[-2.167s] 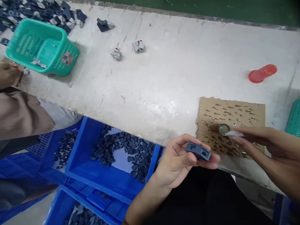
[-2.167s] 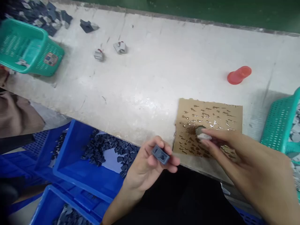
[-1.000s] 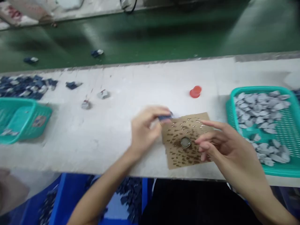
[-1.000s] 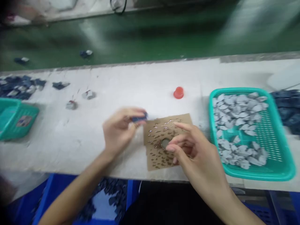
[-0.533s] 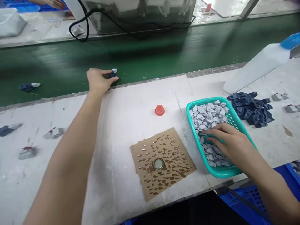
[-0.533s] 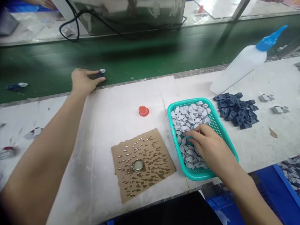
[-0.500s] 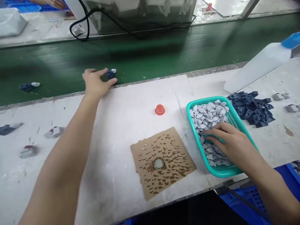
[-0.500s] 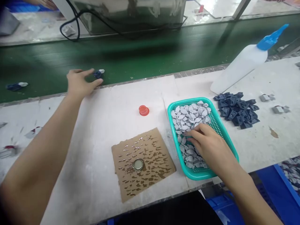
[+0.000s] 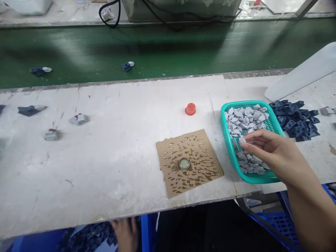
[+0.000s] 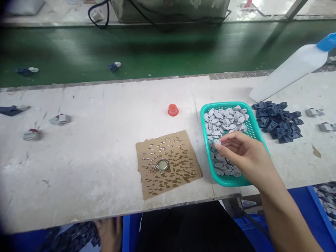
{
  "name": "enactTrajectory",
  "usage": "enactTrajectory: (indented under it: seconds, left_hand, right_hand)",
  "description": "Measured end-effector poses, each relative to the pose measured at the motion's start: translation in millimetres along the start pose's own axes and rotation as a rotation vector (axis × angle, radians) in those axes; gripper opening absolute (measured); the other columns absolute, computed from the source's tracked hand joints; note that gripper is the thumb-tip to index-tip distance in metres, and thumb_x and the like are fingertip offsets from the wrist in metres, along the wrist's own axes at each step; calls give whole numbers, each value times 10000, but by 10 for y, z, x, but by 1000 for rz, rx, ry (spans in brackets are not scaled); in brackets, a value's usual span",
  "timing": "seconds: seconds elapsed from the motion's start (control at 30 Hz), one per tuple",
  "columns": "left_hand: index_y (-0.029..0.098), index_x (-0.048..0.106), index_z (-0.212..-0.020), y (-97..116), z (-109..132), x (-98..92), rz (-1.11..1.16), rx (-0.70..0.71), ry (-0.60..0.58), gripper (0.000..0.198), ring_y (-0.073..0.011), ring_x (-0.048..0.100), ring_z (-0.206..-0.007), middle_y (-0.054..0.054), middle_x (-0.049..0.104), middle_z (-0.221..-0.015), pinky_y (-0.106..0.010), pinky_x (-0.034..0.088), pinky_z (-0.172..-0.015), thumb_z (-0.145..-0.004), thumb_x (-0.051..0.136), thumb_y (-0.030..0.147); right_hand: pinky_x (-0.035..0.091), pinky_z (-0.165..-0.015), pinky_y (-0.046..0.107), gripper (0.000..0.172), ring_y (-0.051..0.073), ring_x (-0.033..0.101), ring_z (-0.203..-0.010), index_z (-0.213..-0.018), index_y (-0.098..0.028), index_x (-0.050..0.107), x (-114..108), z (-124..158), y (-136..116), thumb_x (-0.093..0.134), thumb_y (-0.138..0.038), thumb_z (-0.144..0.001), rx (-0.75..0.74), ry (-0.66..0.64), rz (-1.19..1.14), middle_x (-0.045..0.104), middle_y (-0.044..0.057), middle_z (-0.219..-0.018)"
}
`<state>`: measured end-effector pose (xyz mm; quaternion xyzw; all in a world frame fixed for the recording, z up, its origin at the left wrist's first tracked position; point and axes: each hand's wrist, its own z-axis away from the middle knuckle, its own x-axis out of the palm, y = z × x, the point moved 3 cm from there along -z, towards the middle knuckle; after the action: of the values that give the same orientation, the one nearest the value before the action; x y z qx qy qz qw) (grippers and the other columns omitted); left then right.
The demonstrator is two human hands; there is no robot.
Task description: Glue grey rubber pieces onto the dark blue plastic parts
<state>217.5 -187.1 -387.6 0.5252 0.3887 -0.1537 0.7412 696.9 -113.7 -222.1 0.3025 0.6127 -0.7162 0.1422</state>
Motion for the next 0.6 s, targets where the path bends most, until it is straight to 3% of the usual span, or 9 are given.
enactTrajectory:
  seconds: [0.1, 0.23, 0.4, 0.5, 0.6]
  left_hand:
    - [256, 702, -1066, -538, 452, 158, -37, -115, -14, 429, -513, 388, -1552, -187, 683, -1396, -690, 250, -1301, -787, 613, 569]
    - [248, 688, -975, -885, 645, 83, -46, -202, -47, 403, -478, 534, -1452, -183, 732, -1291, -622, 379, -1255, -756, 591, 573]
    - [251, 627, -730, -1115, 394, -88, -23, -428, -8, 376, -515, 697, -1101, -113, 740, -811, -731, 490, -1069, -515, 777, 521]
    - [226, 655, -867, -1180, 286, -308, 54, -599, 54, 527, -467, 738, -1026, -103, 743, -837, -673, 582, -958, -432, 824, 469]
    - [220, 727, -1037, -942, 350, -659, 238, -687, 49, 646, -416, 728, -1149, -99, 772, -1021, -606, 543, -1094, -471, 883, 490]
  right_hand:
    - [665, -672, 321, 381, 197, 763, -734, -1235, -293, 727, 40, 118, -151, 736, -536, -942, 86, -114, -282, 771, 21, -872]
    - [665, -651, 279, 212, 190, 769, -724, -1000, -294, 765, 152, 238, -292, 835, -446, -871, 293, -245, -696, 794, 28, -883]
    - [621, -590, 213, 176, 180, 759, -725, -938, -280, 736, 246, 294, -434, 810, -434, -900, 326, -345, -767, 772, 29, -804]
    - [601, -566, 214, 163, 178, 743, -718, -1061, -304, 744, 304, 329, -478, 766, -415, -945, 300, -366, -738, 755, 26, -780]
    - [592, -582, 234, 139, 166, 722, -685, -1063, -311, 767, 365, 359, -531, 742, -408, -966, 102, -246, -409, 751, 5, -779]
